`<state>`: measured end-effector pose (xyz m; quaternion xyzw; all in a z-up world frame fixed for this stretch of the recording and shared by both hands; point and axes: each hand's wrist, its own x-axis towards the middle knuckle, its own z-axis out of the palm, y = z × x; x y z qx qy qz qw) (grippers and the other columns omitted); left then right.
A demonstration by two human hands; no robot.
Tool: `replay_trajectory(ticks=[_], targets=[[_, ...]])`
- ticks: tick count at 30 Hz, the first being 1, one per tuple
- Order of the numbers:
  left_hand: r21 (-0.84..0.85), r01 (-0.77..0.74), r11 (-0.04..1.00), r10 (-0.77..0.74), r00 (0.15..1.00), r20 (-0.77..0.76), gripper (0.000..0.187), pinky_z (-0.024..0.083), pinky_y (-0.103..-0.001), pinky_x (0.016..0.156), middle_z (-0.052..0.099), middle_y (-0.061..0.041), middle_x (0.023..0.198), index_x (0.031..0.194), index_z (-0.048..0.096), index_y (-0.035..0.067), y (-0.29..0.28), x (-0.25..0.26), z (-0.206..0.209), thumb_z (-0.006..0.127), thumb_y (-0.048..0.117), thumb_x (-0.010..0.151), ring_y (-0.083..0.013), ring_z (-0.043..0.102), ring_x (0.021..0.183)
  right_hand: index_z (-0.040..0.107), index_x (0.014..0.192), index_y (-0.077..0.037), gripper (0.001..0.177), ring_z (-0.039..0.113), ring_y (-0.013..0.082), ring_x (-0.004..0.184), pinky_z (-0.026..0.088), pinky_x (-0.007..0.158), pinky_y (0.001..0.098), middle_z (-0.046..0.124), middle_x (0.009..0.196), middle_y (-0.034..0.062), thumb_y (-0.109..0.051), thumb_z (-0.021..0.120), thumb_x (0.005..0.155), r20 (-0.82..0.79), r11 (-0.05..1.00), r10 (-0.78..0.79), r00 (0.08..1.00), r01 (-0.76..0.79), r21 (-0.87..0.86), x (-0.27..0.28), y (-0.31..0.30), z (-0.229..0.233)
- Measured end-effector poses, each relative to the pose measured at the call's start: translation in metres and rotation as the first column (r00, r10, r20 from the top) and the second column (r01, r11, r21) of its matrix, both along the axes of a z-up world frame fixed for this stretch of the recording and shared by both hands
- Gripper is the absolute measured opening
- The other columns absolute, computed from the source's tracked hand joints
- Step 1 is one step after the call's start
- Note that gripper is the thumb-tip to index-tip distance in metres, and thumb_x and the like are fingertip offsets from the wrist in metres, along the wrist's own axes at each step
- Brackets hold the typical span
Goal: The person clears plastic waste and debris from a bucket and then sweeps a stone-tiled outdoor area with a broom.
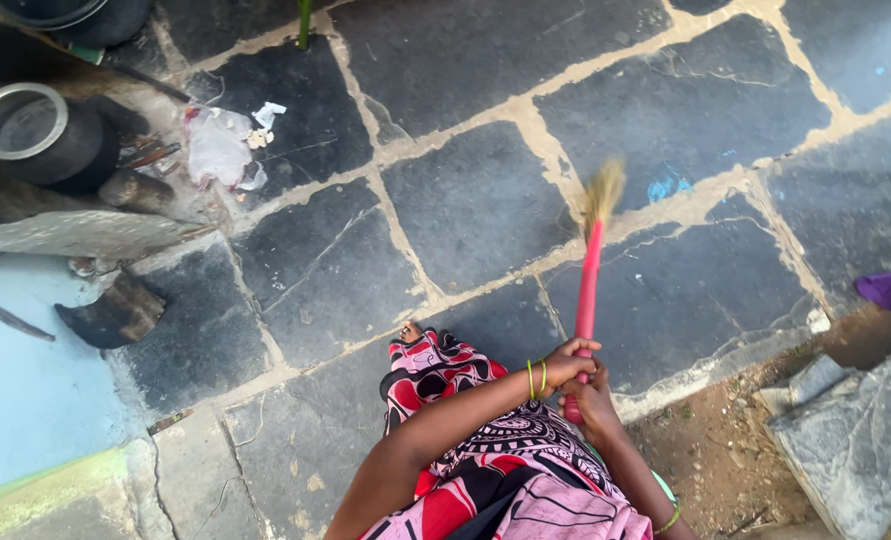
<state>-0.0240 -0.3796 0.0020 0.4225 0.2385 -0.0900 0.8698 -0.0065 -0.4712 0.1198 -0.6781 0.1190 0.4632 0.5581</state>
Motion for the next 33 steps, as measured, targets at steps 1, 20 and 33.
replay_trajectory(ticks=[1, 20, 33], targets=[[-0.018, 0.014, 1.0, -0.014, 1.0, 0.004, 0.061, 0.054, -0.026, 0.069, 0.059, -0.008, 0.104, 0.146, 0.051, 0.008, -0.005, -0.002, -0.006, 0.067, 0.009, 0.087, -0.015, 0.059, 0.084, 0.029, 0.141, -0.017, 0.076, 0.058, 0.0189, 0.058, 0.05, 0.044, 0.033, 0.059, 0.087, 0.0094, 0.008, 0.059, 0.076, 0.001, 1.0, -0.006, 1.0, 0.006, 0.001, -0.001, -0.006, -0.009], [0.224, -0.772, 0.595, 0.803, 0.557, -0.213, 0.041, 0.054, -0.03, 0.066, 0.056, -0.006, 0.096, 0.127, 0.051, 0.013, 0.024, -0.14, -0.025, 0.062, 0.001, 0.089, -0.0169, 0.059, 0.078, 0.033, 0.151, -0.02, 0.085, 0.058, 0.019, 0.05, 0.048, 0.037, 0.0334, 0.06, 0.084, 0.0165, 0.009, 0.057, 0.075, -0.23, 0.766, 0.639, 0.734, -0.579, 0.281, -0.06, 0.056, -0.057], [0.226, -0.227, 0.947, 0.238, 0.971, -0.023, 0.05, 0.055, -0.03, 0.076, 0.061, -0.003, 0.106, 0.134, 0.052, 0.014, -0.057, -0.039, 0.055, 0.071, 0.016, 0.088, -0.0156, 0.061, 0.09, 0.04, 0.147, -0.02, 0.077, 0.057, 0.0151, 0.058, 0.048, 0.042, 0.0284, 0.06, 0.087, 0.012, 0.004, 0.064, 0.077, -0.038, 0.943, 0.274, 0.961, -0.261, 0.205, 0.01, -0.083, 0.028]])
